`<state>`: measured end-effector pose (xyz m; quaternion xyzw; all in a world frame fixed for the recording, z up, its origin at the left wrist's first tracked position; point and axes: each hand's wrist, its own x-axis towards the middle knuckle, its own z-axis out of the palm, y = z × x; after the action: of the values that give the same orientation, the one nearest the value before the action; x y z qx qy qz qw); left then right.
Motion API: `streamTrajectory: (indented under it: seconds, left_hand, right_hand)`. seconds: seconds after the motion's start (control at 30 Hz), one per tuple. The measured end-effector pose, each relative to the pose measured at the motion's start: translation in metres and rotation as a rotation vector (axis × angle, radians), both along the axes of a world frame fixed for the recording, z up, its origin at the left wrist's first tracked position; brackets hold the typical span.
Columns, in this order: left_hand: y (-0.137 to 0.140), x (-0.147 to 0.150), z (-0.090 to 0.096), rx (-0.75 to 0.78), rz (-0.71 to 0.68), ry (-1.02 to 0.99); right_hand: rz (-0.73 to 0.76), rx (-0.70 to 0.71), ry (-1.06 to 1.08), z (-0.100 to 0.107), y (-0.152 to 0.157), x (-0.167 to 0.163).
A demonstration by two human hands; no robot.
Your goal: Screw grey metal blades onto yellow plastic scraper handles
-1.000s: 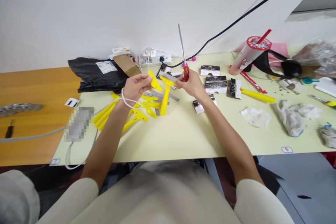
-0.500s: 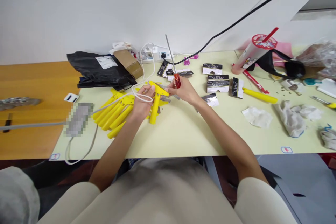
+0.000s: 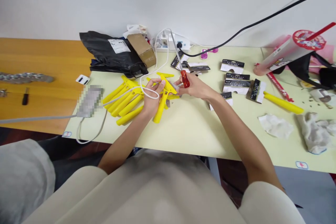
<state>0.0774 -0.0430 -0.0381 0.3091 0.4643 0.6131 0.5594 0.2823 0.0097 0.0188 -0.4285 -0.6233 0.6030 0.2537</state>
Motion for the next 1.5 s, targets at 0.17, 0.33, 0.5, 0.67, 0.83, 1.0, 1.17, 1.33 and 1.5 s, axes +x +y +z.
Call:
streamTrajectory:
  seconds: [0.17,0.33,0.5,0.67,0.83,1.0,1.17,1.33,1.5]
  left_hand:
    - [-0.001,-0.002,-0.003,0.013,0.008,0.027]
    - [-0.003,-0.002,-0.002,-0.009,-0.012,0.024]
    - [-0.002,-0.002,-0.004,-0.036,-0.021,-0.047]
    - [0.003,-0.003,-0.011,-0.098,-0.062,-0.079]
    - [0.006,-0.005,-0.011,-0.161,-0.096,-0.072]
    - [0.006,-0.005,-0.008,-0.173,-0.101,-0.084]
    - [0.005,-0.004,-0.006,-0.176,-0.117,-0.098]
    - [0.005,-0.003,-0.007,-0.17,-0.117,-0.107]
    - [0.007,-0.004,-0.011,-0.147,-0.112,-0.165]
  right_hand:
    - [-0.044,0.026,-0.017,0.005,0.003,-0.014]
    - [-0.062,0.307,-0.25,0.001,0.011,-0.024]
    - [-0.013,0.323,-0.304,0.003,0.017,-0.022]
    - [0.013,0.321,-0.306,-0.002,0.02,-0.017]
    - [0.048,0.294,-0.323,-0.011,0.022,-0.014]
    - [0.034,0.383,-0.363,-0.013,0.018,-0.016]
    - [0.005,0.377,-0.313,-0.01,0.015,-0.019]
    - [-0.006,0.341,-0.273,-0.012,0.017,-0.02]
    - [-0.022,0.324,-0.26,-0.012,0.019,-0.018]
